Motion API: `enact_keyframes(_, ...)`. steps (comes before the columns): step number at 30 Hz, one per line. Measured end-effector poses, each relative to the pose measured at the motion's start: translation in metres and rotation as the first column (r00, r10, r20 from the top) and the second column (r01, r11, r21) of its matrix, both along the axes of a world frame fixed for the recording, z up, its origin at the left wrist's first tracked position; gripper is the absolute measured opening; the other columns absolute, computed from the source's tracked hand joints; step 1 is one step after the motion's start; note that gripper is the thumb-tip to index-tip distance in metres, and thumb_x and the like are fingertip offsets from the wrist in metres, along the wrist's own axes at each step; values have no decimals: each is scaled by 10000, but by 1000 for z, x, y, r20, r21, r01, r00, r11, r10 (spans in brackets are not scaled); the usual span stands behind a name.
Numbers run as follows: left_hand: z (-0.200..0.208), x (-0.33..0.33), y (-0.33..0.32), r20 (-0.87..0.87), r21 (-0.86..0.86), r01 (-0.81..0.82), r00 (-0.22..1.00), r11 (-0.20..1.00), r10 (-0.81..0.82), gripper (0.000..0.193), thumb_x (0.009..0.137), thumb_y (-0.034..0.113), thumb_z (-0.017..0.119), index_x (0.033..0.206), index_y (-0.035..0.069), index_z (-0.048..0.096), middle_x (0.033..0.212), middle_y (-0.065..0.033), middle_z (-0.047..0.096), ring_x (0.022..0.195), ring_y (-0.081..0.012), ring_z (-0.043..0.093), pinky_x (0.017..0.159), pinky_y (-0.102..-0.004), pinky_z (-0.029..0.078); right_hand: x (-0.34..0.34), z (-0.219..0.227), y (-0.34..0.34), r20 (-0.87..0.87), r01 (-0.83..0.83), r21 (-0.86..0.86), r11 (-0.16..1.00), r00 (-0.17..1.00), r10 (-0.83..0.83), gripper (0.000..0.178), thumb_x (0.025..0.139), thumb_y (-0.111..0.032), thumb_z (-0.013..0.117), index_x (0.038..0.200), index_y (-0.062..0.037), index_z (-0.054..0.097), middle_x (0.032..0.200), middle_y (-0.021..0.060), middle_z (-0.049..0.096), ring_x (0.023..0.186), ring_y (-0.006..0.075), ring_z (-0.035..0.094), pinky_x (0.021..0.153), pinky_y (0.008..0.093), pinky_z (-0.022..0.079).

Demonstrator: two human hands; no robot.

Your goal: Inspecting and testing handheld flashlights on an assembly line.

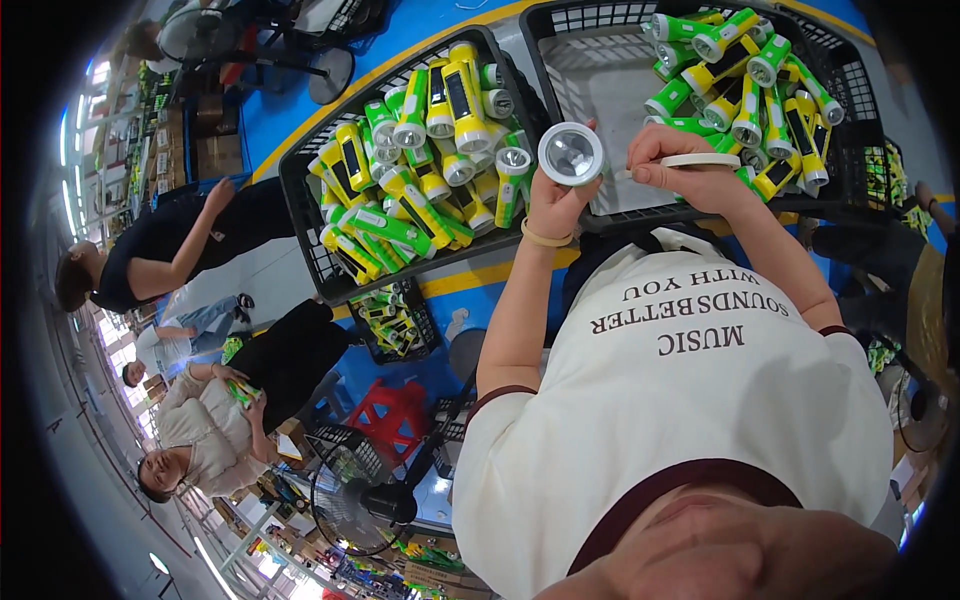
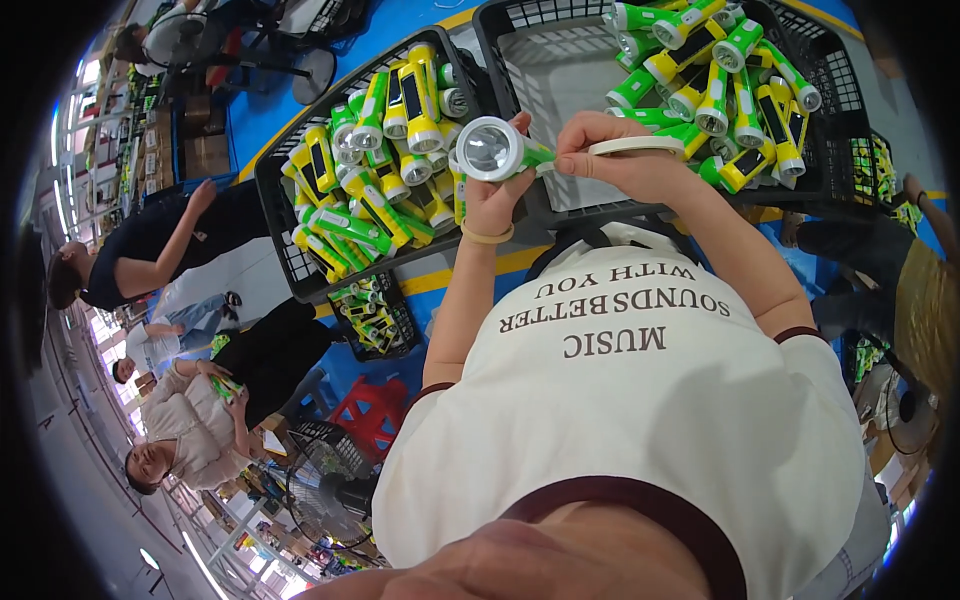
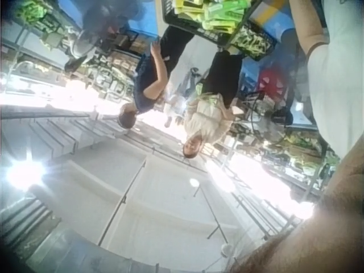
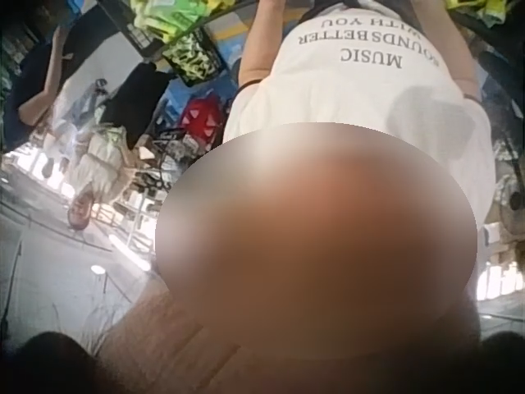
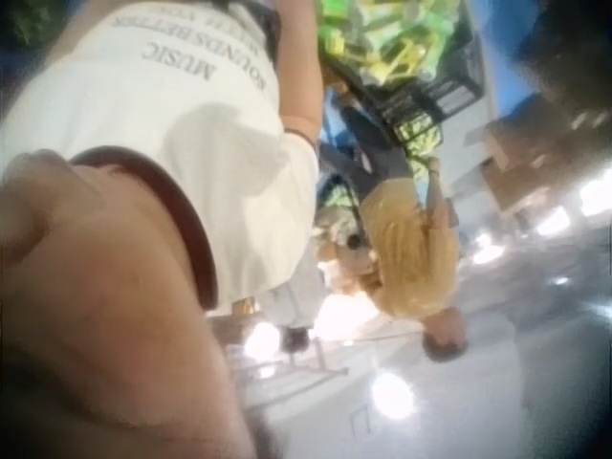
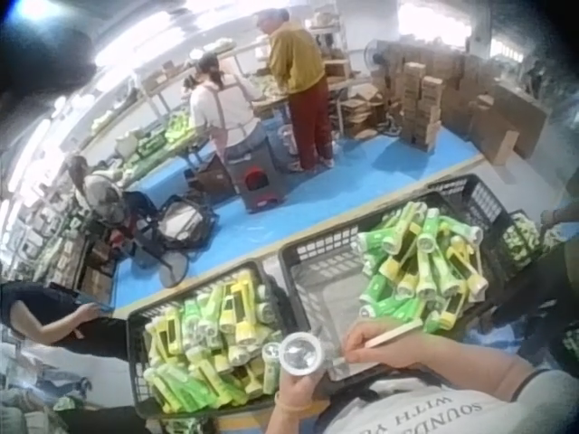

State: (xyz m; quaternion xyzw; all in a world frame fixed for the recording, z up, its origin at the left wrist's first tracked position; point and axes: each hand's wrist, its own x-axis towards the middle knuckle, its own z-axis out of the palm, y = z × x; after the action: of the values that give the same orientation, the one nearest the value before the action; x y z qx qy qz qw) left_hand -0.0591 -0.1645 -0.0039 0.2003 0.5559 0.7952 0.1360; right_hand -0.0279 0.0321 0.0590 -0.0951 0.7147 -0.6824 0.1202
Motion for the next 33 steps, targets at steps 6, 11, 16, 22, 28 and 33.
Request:
enact_keyframes(6,-5,-4,-7,93,51,154,983,987,-158,462,724,-33,581,1165,19,454,1188,-105,500,1054,-175,484,879,-297,386,3,-1,-8,53,-3,69,998,999,-1,154,811,-186,638,800,-54,559,734,-26,512,688,64,453,612,221,383)
enact_keyframes(11,-26,0,-5,-72,-149,112,990,983,-124,428,777,-60,520,1189,8,428,1146,-99,506,1060,-188,486,869,-290,398,7,2,-7,79,31,22,999,996,-32,161,809,-200,642,809,-58,566,730,-23,531,684,62,459,603,216,380)
enact_keyframes(16,-25,2,-1,-84,-137,93,991,986,-105,430,761,-7,572,1161,2,415,1100,-98,477,1011,-185,467,865,-291,377,10,2,-2,109,37,38,999,993,-41,171,804,-207,645,813,-54,570,729,-20,532,682,65,462,601,219,383)
enact_keyframes(22,-20,-1,-6,-171,-295,61,978,953,-116,487,748,164,651,1137,-5,411,1076,-123,467,967,-246,466,868,-339,362,13,7,-3,128,29,83,996,991,-39,172,786,-195,650,787,-56,549,741,-23,505,699,69,452,613,219,368)
enact_keyframes(28,-16,0,-7,-139,-239,72,984,968,-108,398,751,-33,482,1149,-44,461,1000,-77,523,837,-120,508,715,-232,429,16,6,1,175,83,91,992,980,-98,177,779,-200,654,793,-47,567,723,-22,522,679,63,463,590,218,371)
enact_keyframes(33,-19,-6,-3,-343,-455,-116,938,883,-53,365,751,49,556,1101,-19,478,1017,-105,531,943,-192,509,818,-299,408,16,2,6,124,48,57,997,991,-55,153,800,-179,629,792,-42,561,725,-15,531,691,61,475,613,219,386)
